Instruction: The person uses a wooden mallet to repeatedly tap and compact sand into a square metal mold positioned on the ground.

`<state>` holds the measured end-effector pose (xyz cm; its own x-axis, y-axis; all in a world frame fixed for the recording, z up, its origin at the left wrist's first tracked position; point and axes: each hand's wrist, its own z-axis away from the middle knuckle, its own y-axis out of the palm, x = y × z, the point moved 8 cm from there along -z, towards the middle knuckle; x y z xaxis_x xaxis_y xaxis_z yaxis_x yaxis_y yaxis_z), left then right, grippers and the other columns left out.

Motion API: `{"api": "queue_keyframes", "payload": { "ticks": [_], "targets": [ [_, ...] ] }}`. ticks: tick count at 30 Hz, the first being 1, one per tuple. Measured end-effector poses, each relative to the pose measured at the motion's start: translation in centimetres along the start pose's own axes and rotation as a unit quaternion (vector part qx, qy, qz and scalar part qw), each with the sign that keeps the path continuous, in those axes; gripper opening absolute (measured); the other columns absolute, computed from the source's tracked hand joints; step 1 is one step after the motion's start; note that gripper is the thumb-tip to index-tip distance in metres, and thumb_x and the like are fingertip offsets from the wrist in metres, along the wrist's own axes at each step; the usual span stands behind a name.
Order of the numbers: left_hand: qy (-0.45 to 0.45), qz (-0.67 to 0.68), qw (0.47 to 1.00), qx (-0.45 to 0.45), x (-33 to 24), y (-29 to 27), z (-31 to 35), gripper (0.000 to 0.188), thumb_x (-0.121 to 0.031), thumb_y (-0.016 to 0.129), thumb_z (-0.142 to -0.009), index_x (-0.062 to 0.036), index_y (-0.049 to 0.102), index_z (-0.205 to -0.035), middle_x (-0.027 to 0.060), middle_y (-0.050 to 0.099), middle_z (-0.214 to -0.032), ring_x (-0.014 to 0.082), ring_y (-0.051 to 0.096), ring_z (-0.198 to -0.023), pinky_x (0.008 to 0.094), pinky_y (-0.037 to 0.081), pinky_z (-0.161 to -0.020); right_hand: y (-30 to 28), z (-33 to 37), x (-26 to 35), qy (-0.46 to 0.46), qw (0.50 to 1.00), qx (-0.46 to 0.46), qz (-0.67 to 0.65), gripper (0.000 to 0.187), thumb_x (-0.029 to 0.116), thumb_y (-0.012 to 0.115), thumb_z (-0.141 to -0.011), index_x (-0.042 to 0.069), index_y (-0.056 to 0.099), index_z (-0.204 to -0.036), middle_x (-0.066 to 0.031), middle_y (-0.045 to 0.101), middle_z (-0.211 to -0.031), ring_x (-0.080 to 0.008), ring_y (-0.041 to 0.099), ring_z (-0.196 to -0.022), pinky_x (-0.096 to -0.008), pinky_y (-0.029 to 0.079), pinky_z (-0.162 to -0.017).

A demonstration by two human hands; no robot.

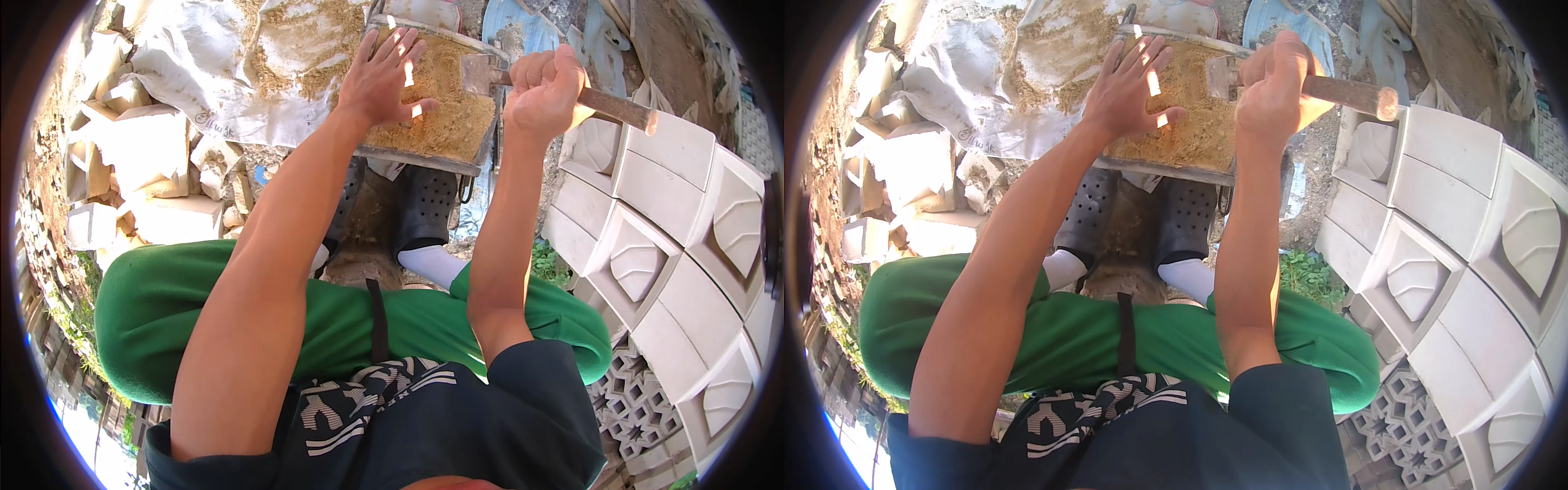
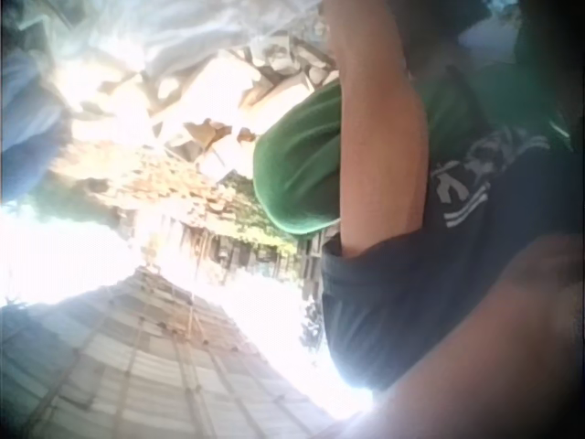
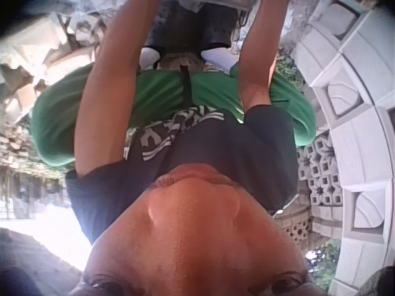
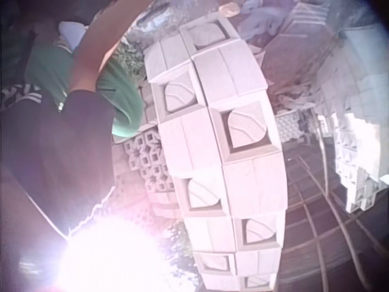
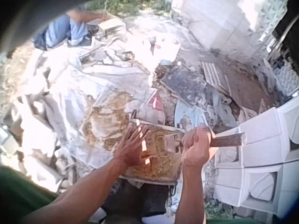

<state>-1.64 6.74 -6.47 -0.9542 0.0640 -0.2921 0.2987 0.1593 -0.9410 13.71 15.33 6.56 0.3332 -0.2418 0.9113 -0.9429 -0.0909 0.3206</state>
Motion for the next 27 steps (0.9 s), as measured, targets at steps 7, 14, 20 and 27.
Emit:
{"api": "queue_keyframes", "payload": {
  "ticks": [7, 14, 20, 27],
  "targets": [
    [-0.005, 0.010, 1.000, -0.002, 0.1, 0.1, 0.1, 0.098, -0.072, 0.063, -0.084, -0.0051, 0.042, -0.152, 0.0114, 0.040, -0.160, 0.0260, 0.032, -0.151, 0.0476, 0.013, -0.128, 0.8, 0.1, -0.5, 0.023, 0.999, 0.036, 0.026, 0.049, 0.011, 0.057, -0.096, 0.014, 0.027, -0.058, 0.0029, 0.026, -0.050, -0.0115, 0.025, -0.044, -0.0328, 0.023, -0.046],
    [-0.006, -0.021, 1.000, 0.017, 0.2, 0.3, 0.2, 0.100, -0.076, 0.060, -0.084, -0.0057, 0.041, -0.153, 0.0111, 0.039, -0.161, 0.0254, 0.031, -0.151, 0.0482, 0.012, -0.128, 1.3, 0.6, -1.2, 0.053, 0.996, 0.035, 0.064, 0.047, 0.016, 0.054, -0.097, 0.015, 0.028, -0.058, 0.0027, 0.025, -0.051, -0.0120, 0.022, -0.044, -0.0336, 0.022, -0.046],
    [-0.008, -0.029, 0.999, 0.017, 0.0, 0.3, -0.2, 0.101, -0.074, 0.062, -0.084, -0.0052, 0.041, -0.154, 0.0098, 0.038, -0.162, 0.0234, 0.029, -0.152, 0.0477, 0.012, -0.129, 1.7, -0.2, -3.2, 0.075, 0.995, 0.011, 0.068, 0.046, 0.013, 0.054, -0.096, 0.011, 0.032, -0.056, 0.0016, 0.028, -0.050, -0.0104, 0.023, -0.042, -0.0325, 0.019, -0.044],
    [-0.005, -0.013, 1.000, 0.026, -0.6, 0.6, -0.1, 0.100, -0.074, 0.062, -0.084, -0.0053, 0.040, -0.154, 0.0096, 0.038, -0.162, 0.0236, 0.029, -0.152, 0.0473, 0.012, -0.129, 0.7, 0.0, -3.8, 0.058, 0.995, -0.043, 0.071, 0.047, 0.016, 0.054, -0.097, 0.013, 0.031, -0.056, 0.0012, 0.030, -0.050, -0.0111, 0.023, -0.042, -0.0325, 0.019, -0.044]
  ]
}}
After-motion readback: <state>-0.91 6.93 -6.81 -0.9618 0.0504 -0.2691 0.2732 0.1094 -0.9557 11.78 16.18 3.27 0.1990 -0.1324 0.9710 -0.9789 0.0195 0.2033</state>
